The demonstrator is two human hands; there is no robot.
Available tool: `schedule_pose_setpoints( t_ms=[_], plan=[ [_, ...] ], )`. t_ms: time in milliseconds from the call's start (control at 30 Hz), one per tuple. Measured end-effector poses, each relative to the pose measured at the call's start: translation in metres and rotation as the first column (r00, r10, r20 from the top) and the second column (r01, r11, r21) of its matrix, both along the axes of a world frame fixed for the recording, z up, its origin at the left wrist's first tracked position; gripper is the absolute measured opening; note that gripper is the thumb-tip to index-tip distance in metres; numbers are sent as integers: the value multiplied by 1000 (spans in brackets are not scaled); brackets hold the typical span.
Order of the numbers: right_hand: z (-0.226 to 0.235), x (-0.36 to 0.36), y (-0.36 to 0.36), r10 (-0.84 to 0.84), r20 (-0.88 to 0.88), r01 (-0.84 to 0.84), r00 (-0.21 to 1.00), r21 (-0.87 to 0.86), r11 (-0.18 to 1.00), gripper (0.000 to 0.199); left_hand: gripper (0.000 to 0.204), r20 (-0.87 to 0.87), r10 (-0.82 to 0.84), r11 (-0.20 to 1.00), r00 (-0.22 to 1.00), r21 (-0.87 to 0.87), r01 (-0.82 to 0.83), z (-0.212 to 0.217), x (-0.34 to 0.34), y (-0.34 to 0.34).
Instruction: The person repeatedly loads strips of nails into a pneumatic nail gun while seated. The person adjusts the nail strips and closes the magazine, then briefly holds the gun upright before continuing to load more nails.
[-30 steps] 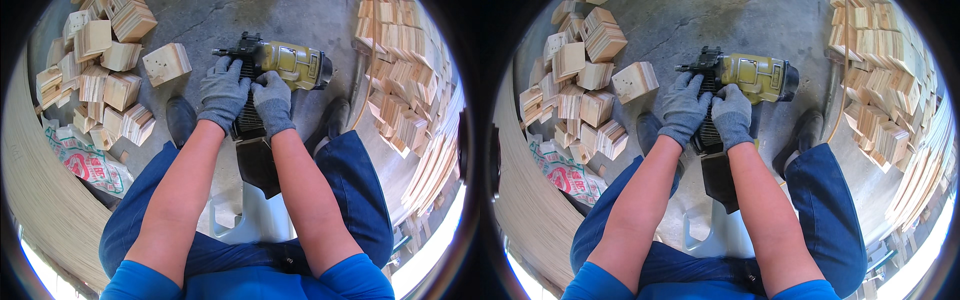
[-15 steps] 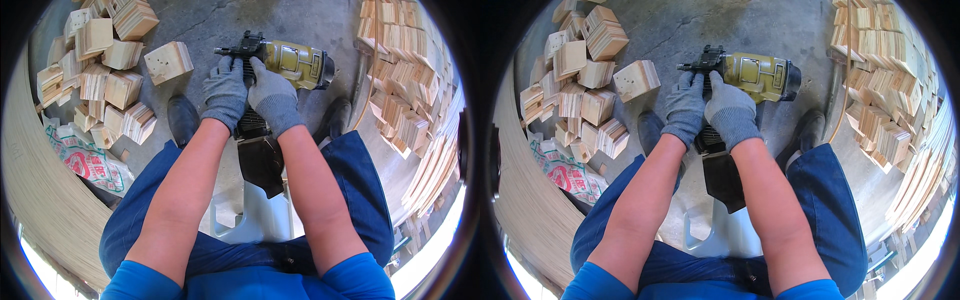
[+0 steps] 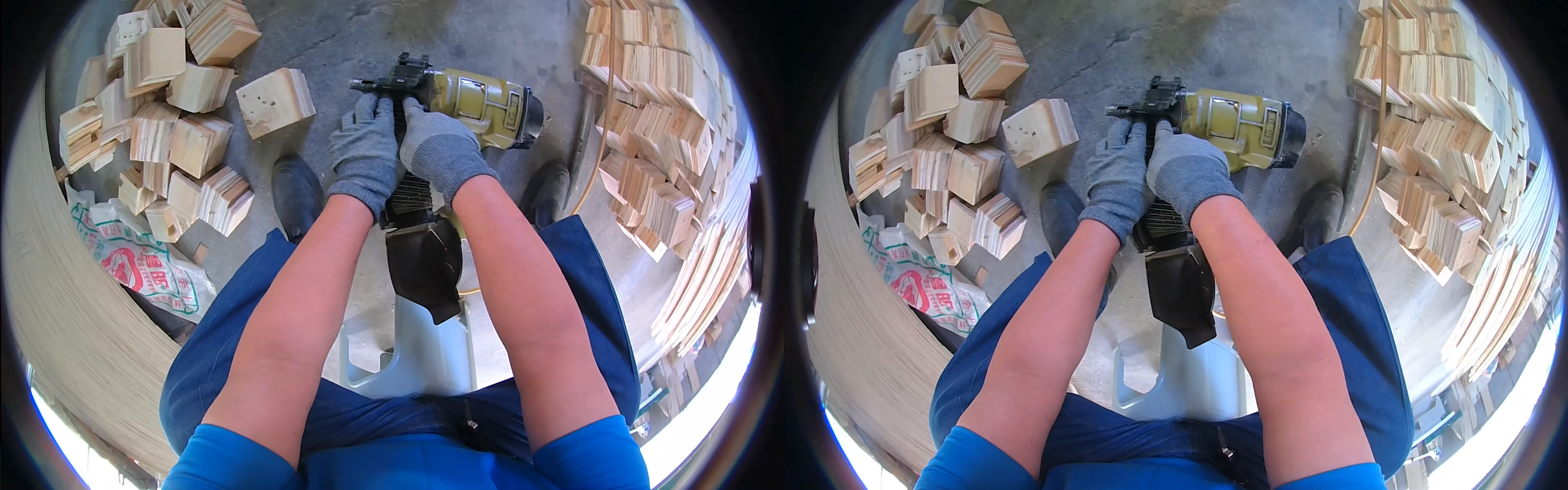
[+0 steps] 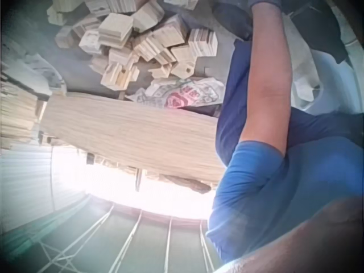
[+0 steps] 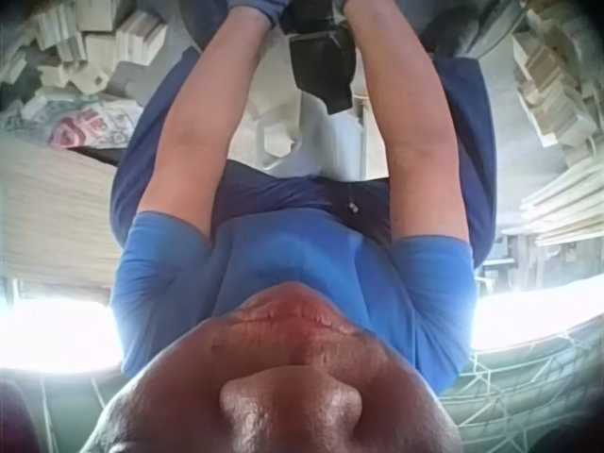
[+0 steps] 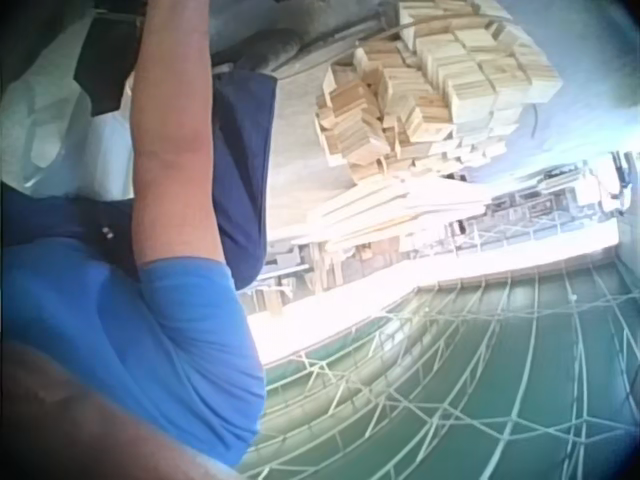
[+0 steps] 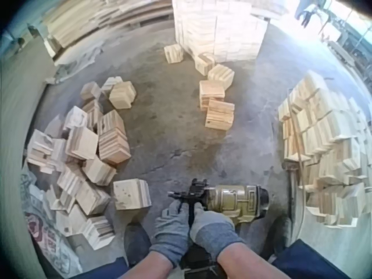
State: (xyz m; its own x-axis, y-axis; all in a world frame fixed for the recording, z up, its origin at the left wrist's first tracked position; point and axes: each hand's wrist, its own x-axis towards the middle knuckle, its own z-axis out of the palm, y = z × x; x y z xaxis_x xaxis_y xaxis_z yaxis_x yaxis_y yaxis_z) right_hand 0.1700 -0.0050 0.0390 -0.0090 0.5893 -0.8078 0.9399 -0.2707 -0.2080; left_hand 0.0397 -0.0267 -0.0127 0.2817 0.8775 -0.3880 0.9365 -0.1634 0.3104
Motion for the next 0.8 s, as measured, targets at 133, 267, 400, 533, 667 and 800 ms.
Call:
schedule_pose_setpoints(
  t_ms=[133,267,400,533,667,800],
  plan=[
    [-2,1,2,-15,-6,14,1000,-31,999,57,75,26,-20,999,999,47,18,-1,0,0],
    [-2,0,1,5,-17,-5,1000,-22,1000,58,69,23,-38,992,999,123,35,-8,-4,-2],
    [-6,1,-1,-13,-30,13,999,11,1000,63,63,65,-102,973,993,216,86,-14,-9,-5],
    [-9,2,-4,-31,-37,32,999,50,998,66,63,63,-109,980,992,171,97,-7,-5,-4],
    [-10,2,-4,-26,-42,28,999,40,999,62,64,27,-111,984,993,141,106,-8,-4,-3],
    [-11,0,-5,-35,-50,37,998,37,999,61,70,3,-136,987,991,83,135,-2,-4,0]
  ],
)
